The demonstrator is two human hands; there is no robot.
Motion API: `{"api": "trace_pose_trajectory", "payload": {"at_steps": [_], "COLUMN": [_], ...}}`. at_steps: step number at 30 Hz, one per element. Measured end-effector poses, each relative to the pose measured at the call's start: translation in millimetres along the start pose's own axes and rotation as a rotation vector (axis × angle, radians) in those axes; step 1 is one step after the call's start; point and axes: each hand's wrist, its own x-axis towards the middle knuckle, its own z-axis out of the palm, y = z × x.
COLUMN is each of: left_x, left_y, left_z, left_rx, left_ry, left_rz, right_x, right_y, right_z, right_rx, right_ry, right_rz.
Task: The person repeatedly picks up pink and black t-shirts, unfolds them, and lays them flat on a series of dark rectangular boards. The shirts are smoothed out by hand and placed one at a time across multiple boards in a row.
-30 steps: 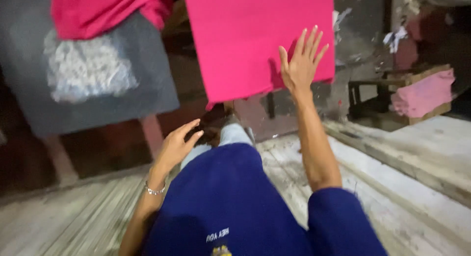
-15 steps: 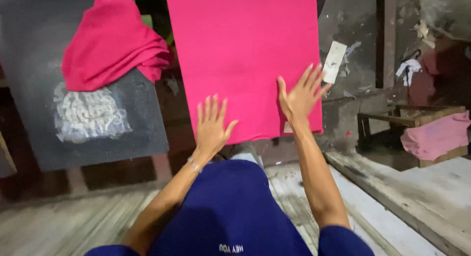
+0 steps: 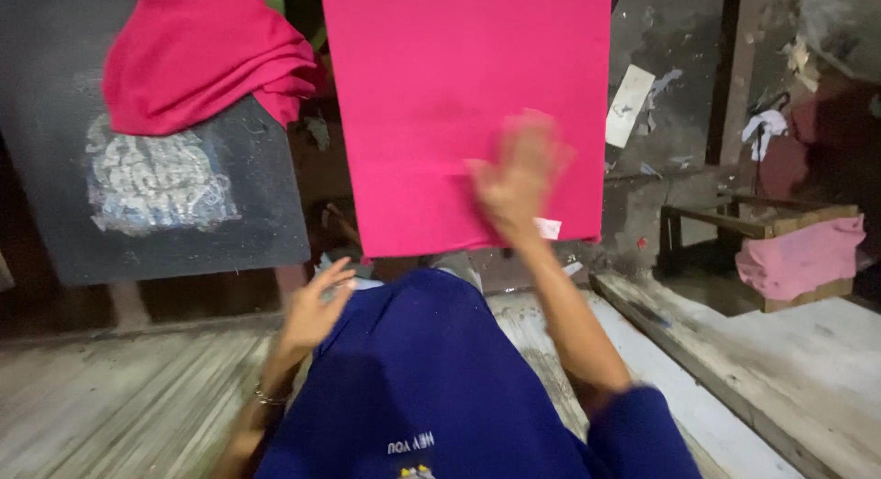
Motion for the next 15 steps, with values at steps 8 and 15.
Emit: {"api": "trace_pose_trajectory", "payload": {"at_steps": [8, 15], "left_x": [159.0, 273.5], "left_y": [52.1, -32.8], "left_z": [-161.8, -246.5], "left_rx": [0.023, 0.604], "left_ry": [0.881, 0.852], "left_rz": [0.534, 0.481], "right_x": [-4.1, -45.2], "right_y": [-17.7, -141.0], "right_z": [0.5, 61.4], "right_rx": [-0.096, -0.108], "right_ry": [0.075, 0.019], "right_rz": [0.120, 0.259]}}
